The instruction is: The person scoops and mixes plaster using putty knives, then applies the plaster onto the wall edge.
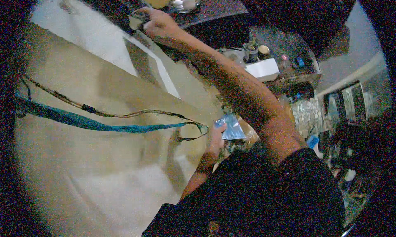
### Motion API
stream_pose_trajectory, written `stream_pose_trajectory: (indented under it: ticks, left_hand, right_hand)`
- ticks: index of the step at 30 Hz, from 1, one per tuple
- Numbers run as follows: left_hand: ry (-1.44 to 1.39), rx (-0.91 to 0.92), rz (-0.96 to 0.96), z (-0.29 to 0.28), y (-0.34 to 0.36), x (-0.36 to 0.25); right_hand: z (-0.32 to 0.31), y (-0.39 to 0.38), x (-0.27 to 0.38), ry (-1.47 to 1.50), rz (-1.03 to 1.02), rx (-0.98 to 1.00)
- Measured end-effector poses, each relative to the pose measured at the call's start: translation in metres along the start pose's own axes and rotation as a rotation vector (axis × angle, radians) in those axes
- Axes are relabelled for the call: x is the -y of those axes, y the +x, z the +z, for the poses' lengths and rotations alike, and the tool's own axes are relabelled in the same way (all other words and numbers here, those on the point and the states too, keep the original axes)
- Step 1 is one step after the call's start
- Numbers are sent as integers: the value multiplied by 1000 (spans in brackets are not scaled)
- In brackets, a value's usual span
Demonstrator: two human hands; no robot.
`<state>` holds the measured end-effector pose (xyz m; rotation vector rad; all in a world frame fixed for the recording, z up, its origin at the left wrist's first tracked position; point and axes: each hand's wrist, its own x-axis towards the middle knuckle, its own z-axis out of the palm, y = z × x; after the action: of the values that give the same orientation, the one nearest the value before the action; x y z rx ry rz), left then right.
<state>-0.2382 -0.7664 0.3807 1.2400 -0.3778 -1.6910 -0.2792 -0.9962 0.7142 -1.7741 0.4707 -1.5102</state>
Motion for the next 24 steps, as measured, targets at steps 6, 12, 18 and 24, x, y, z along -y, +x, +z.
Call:
stream_pose_trajectory:
  ticks: [6, 12, 18, 24]
  left_hand:
    - [302, -73, -69, 22, -32, -52]
    - [151, 24, -121, 7, -26, -51]
    - [141, 24, -192, -4, -24, -48]
    - [192, 58, -192, -21, -28, -52]
  right_hand:
    - [15, 9, 1, -304, -41, -190]
    - [40, 3, 5, -405, 192, -268]
    - [51, -4, 12, -425, 152, -207]
    - [51, -4, 29, -496, 263, -104]
